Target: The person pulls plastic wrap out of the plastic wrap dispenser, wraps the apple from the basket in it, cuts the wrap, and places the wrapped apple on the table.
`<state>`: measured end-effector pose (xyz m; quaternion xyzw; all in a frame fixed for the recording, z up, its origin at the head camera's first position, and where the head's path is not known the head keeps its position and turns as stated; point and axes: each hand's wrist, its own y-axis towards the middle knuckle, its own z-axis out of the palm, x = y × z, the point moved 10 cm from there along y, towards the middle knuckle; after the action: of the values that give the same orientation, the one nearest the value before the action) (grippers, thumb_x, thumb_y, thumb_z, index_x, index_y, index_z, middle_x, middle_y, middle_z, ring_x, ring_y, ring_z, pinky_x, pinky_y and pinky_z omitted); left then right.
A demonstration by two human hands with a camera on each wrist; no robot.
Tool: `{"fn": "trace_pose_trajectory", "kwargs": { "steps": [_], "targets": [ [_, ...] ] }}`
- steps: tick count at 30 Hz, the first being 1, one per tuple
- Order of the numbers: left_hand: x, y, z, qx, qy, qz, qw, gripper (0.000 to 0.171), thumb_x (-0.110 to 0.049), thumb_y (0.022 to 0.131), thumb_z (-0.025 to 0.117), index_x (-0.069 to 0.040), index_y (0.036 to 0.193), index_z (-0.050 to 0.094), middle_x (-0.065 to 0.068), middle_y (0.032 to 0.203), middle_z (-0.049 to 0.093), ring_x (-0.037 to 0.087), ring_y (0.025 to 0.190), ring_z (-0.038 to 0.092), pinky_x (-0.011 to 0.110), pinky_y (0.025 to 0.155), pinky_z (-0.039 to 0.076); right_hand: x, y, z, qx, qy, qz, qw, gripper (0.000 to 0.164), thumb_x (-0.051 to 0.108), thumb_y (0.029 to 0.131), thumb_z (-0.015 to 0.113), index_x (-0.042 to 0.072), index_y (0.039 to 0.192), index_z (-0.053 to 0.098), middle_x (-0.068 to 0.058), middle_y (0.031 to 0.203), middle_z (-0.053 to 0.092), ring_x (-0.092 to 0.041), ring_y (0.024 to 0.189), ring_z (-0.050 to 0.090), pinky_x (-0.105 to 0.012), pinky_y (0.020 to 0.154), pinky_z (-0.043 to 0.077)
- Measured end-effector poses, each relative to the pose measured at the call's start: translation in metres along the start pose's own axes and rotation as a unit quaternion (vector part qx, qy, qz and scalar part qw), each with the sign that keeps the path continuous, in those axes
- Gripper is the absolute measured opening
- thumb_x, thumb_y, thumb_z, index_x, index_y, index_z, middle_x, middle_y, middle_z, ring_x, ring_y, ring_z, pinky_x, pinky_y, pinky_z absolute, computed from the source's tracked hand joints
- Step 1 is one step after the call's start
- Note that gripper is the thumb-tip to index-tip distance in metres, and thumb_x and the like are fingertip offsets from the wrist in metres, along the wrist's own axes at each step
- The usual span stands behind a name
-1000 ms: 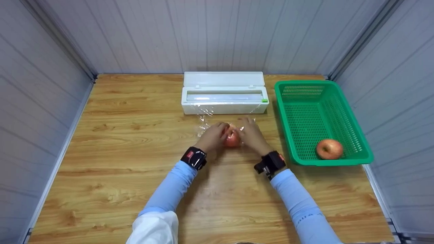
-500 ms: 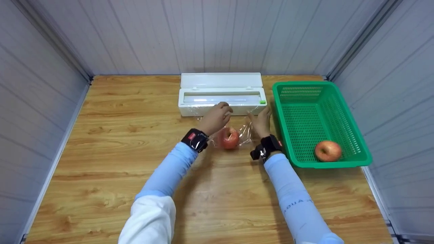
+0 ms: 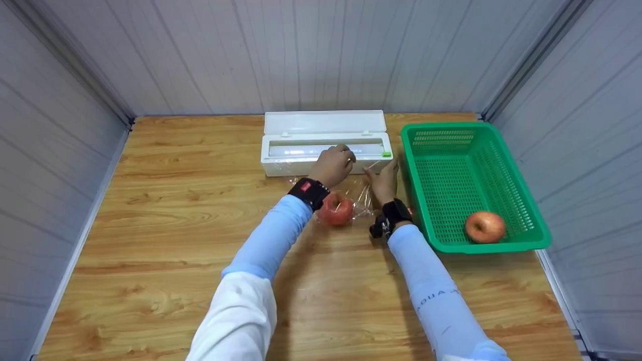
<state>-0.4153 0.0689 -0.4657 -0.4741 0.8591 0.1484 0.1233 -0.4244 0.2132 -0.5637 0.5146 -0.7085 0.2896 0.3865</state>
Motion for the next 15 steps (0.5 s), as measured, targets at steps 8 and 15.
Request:
{"fn": "trace_pose_trajectory", "kwargs": {
  "steps": [8, 15],
  "targets": [
    [-0.017, 0.029, -0.007, -0.030, 0.052, 0.021, 0.9980, 0.023, -0.013, 0.091, 0.049, -0.007, 0.101, 0.069, 0.010, 0.105, 0.066, 0.029, 0.096, 0.062, 0.042, 0.085, 0.050, 0.001, 0.009, -0.007, -0.021, -0.010, -0.025, 0.999, 0.089, 0.028, 0.080, 0.072, -0.008, 0.140, 0.017, -0.028, 0.140, 0.032, -0.036, 0.133, 0.033, -0.040, 0.111, 0.029],
    [-0.033, 0.041, 0.000, -0.012, 0.044, 0.033, 0.9984, 0.023, -0.010, 0.089, 0.049, -0.006, 0.102, 0.069, 0.012, 0.104, 0.065, 0.031, 0.094, 0.062, 0.044, 0.081, 0.051, 0.001, 0.012, -0.007, -0.033, -0.030, -0.029, 0.999, 0.070, 0.020, 0.078, 0.072, -0.009, 0.129, 0.033, -0.027, 0.127, 0.045, -0.035, 0.121, 0.045, -0.039, 0.106, 0.035]
  ]
}}
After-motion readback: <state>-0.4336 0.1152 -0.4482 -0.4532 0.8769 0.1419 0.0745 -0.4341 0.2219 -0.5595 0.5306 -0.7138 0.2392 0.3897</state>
